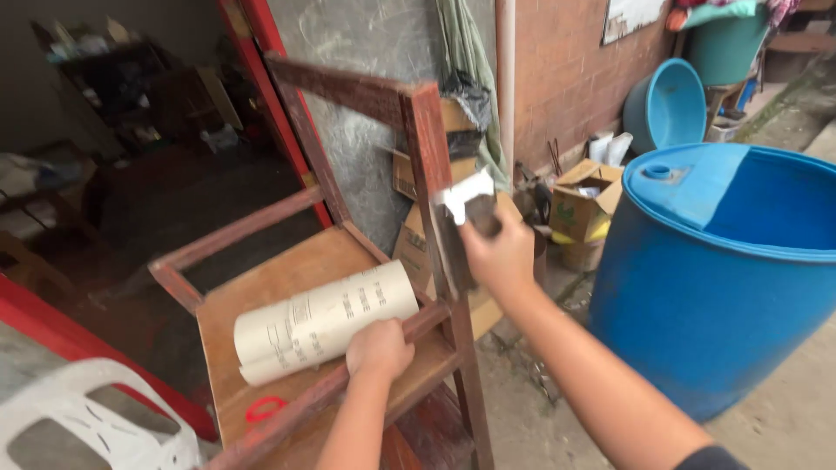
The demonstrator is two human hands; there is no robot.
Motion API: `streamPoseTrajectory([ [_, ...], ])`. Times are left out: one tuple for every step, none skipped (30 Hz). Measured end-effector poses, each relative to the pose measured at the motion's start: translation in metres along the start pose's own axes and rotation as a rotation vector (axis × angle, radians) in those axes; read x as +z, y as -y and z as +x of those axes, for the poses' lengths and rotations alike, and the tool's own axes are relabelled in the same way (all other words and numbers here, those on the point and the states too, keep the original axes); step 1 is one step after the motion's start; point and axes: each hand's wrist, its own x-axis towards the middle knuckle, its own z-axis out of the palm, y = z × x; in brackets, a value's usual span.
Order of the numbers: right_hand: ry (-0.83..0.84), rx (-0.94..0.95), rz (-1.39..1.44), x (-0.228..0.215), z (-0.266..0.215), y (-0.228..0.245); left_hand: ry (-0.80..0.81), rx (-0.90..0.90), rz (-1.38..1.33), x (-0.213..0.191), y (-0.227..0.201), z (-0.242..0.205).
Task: Sanding a wooden chair using a manual hand sander to smooth the surface.
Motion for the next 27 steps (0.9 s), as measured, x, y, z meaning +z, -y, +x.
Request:
streamPoseTrajectory([
  [0.011,0.007,-0.007,-0.006,0.021,0.023,0.013,-0.003,-0.006,-0.001,-0.002,0.0],
  [0.005,0.015,0.062,-0.007,0.044,0.046,0.01,0.004,-0.006,-0.006,0.0,0.0],
  [-0.001,0.023,0.129,-0.008,0.068,0.068,0.007,0.011,-0.005,-0.01,0.002,0.002],
  [0.011,0.041,0.125,-0.01,0.077,0.076,0.028,0.005,-0.006,-0.006,0.002,-0.002],
  [0.003,0.024,0.14,-0.011,0.088,0.082,0.035,-0.006,-0.027,-0.003,0.001,-0.005],
  [-0.016,-0.007,0.16,-0.009,0.105,0.088,0.024,-0.01,-0.045,-0.006,0.0,-0.001],
  [-0.016,-0.003,0.16,-0.008,0.098,0.08,0.027,-0.011,-0.043,-0.006,0.0,0.001],
  [-0.032,-0.038,0.101,-0.006,0.089,0.073,0.024,-0.006,-0.03,-0.007,0.001,0.0],
  [-0.047,-0.073,0.042,-0.005,0.081,0.064,0.02,-0.002,-0.016,-0.006,0.001,0.0],
  [-0.048,-0.062,0.038,-0.001,0.043,0.037,0.031,0.0,-0.01,-0.006,0.0,0.0],
  [-0.025,-0.078,0.046,0.003,0.005,0.01,0.045,-0.011,0.014,-0.006,-0.001,0.0],
  [-0.006,-0.102,0.053,0.006,-0.028,-0.015,0.051,-0.018,0.035,-0.009,-0.004,0.003],
  [-0.01,-0.101,0.048,0.002,-0.054,-0.039,0.053,-0.012,0.037,-0.011,-0.005,0.006],
  [0.053,0.091,0.053,-0.002,-0.089,-0.065,0.053,-0.03,0.024,-0.006,-0.004,0.005],
  [0.117,0.282,0.058,-0.006,-0.124,-0.089,0.054,-0.048,0.012,-0.001,-0.003,0.003],
  [0.116,0.299,0.052,-0.008,-0.146,-0.113,0.07,-0.045,0.018,-0.005,-0.003,0.0],
  [0.21,0.473,-0.074,-0.009,-0.168,-0.135,0.065,-0.052,0.015,-0.009,-0.003,-0.002],
  [0.302,0.647,-0.206,-0.014,-0.191,-0.16,0.062,-0.054,0.01,-0.011,-0.006,-0.003],
  [0.3,0.666,-0.217,-0.03,-0.205,-0.166,0.081,-0.046,0.015,-0.009,-0.008,-0.003],
  [0.398,0.716,-0.377,-0.041,-0.218,-0.169,0.059,-0.038,0.034,-0.01,-0.005,-0.002],
  [0.498,0.763,-0.539,-0.05,-0.232,-0.171,0.037,-0.029,0.054,-0.011,-0.002,-0.002],
  [0.494,0.782,-0.545,-0.066,-0.257,-0.18,0.052,-0.019,0.061,-0.009,-0.002,0.0],
  [0.405,0.884,-0.464,-0.082,-0.283,-0.187,0.045,-0.013,0.081,-0.006,-0.002,0.001],
  [0.313,0.981,-0.384,-0.098,-0.309,-0.191,0.038,-0.007,0.1,-0.005,-0.001,0.002],
  [0.306,0.999,-0.39,-0.111,-0.346,-0.203,0.053,0.004,0.106,-0.006,-0.002,0.0],
  [0.172,1.21,-0.178,-0.121,-0.381,-0.215,0.034,0.002,0.113,-0.008,-0.003,-0.001],
  [0.029,1.403,0.046,-0.132,-0.416,-0.227,0.014,0.001,0.12,-0.009,-0.004,-0.002],
])
